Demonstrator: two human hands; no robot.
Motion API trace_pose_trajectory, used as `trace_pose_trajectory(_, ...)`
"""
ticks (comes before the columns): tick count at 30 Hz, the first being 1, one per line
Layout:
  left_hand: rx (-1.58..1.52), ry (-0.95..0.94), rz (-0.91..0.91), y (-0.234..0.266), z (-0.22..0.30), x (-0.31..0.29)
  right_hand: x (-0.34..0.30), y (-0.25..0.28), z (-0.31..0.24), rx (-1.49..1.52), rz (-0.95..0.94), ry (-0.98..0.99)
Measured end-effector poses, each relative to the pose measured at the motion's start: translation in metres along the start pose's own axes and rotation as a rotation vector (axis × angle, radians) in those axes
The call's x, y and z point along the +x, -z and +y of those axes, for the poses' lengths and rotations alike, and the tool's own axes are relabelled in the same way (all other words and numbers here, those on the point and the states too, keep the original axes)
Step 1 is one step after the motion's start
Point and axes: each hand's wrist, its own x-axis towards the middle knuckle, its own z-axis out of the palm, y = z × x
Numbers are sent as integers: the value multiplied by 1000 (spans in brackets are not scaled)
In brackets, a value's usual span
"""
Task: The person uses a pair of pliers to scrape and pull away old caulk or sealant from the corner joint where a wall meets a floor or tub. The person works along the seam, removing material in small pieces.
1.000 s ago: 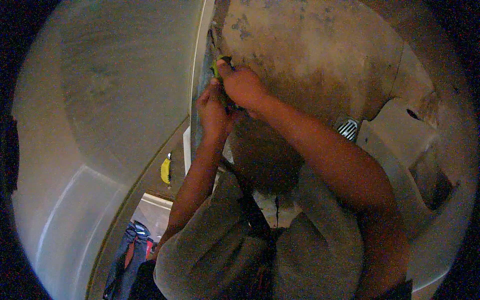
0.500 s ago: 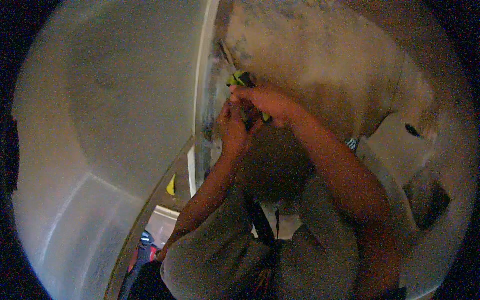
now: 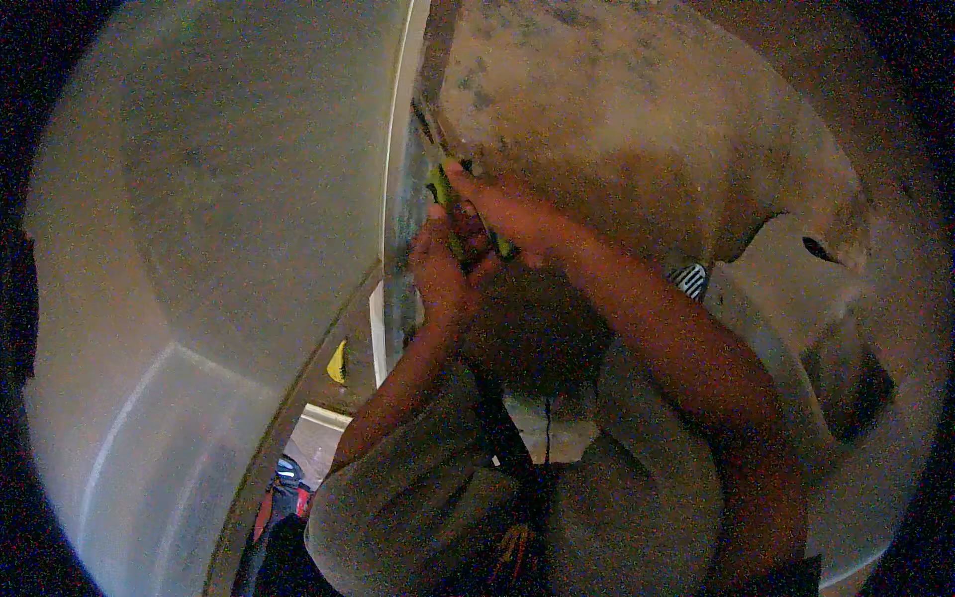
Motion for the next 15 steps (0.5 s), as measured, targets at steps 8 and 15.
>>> trace_pose_trajectory(8, -85, -78, -106, -32, 22, 35, 19, 15, -38, -161, 194, 153)
trace_pose_trajectory(15, -41, -12, -52, -30, 2, 11, 9, 23, -8, -78, 89, 55)
